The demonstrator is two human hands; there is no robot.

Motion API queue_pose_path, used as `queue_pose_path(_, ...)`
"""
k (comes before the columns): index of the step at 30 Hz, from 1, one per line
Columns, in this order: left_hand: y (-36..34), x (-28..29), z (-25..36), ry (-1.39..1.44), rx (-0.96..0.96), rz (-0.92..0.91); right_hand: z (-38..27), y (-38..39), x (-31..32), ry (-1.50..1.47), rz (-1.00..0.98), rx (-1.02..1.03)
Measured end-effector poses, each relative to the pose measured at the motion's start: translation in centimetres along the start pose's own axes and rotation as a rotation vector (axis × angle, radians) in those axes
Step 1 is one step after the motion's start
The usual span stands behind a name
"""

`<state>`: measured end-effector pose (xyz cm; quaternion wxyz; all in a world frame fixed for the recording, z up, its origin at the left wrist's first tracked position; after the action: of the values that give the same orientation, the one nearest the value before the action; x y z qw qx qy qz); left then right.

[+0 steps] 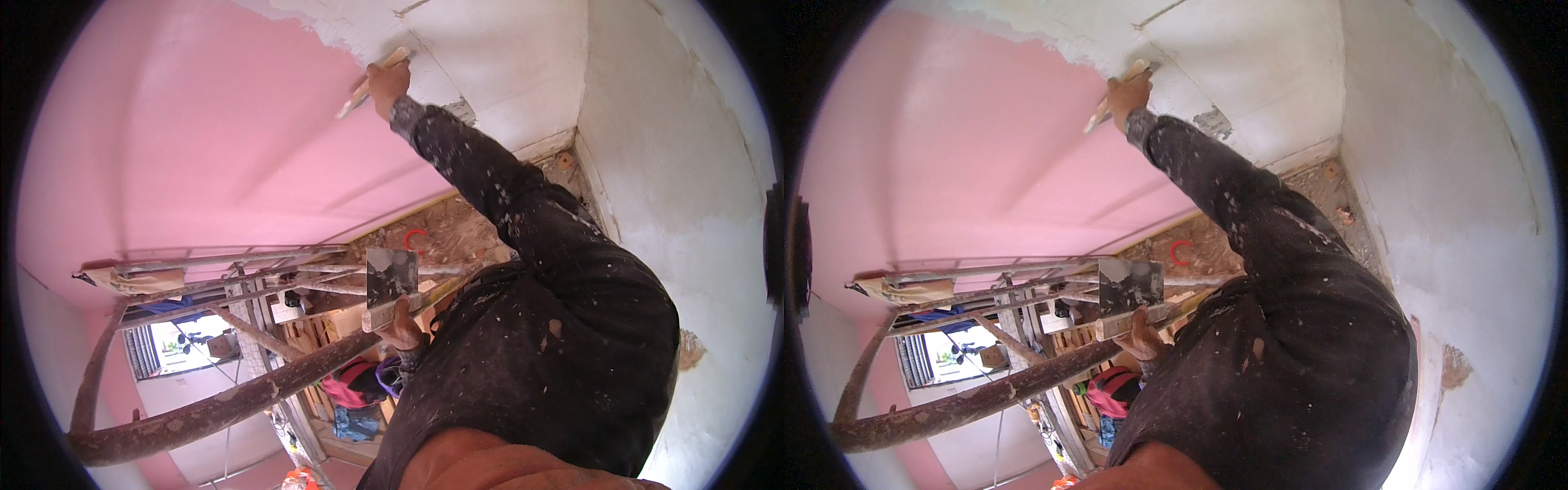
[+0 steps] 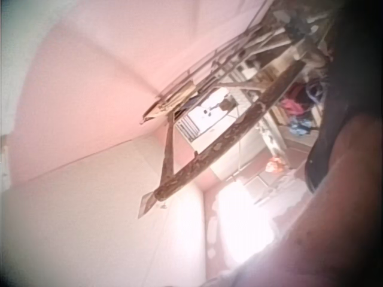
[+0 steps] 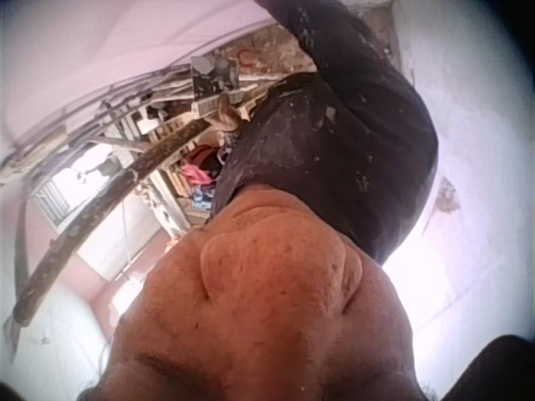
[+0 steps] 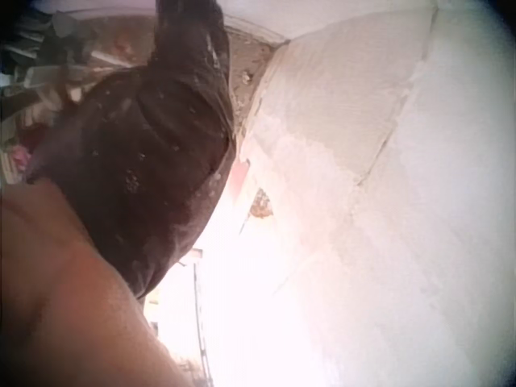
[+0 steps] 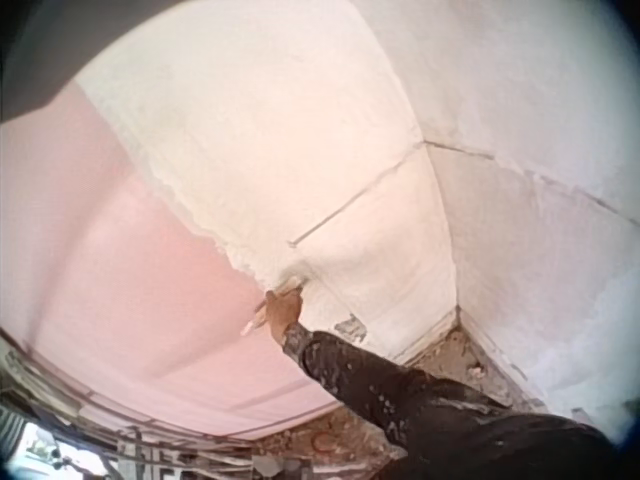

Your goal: The person applies white plaster to a pink wall using a trowel and hawk. They repeatedly scoop plaster from the hawk and spread it across the wall surface, working on the upper section near the ceiling.

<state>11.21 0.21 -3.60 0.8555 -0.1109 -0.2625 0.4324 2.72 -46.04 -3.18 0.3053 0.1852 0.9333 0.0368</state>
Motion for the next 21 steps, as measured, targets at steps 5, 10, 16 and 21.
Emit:
queue_pose_path(5, -0.7, -1.3, 1.1, 0.301, 0.159, 0.019, 4.5, 5.2, 4.2, -0.185, -0.344, -0.041)
queue_pose_path(10, -0.7, -1.4, 0.8, 0.263, 0.199, 0.052, 19.0, 0.3, 13.3, -0.189, -0.101, -0.459)
queue_pose_path(16, -1.0, -1.4, 2.3, 0.153, 0.135, 0.047, 19.0, -6.4, 10.6, 1.169, -0.425, 0.420)
queue_pose_path(21, -0.7, -0.9, 2.4, 0.183, 0.181, 0.087, 14.5, -5.5, 5.6, 1.271, -0.462, 0.479)
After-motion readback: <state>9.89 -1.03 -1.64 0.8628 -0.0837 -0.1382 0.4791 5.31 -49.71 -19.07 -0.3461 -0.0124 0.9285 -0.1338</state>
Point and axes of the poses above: each hand's wrist, its own y-axis away from the middle knuckle, its own x-axis out of the back of the hand, z = x × y, the point moved 9 cm from there along -y, towards the middle knuckle, and after that the axes turned 1 degree about -x, right-handed, at the moved point
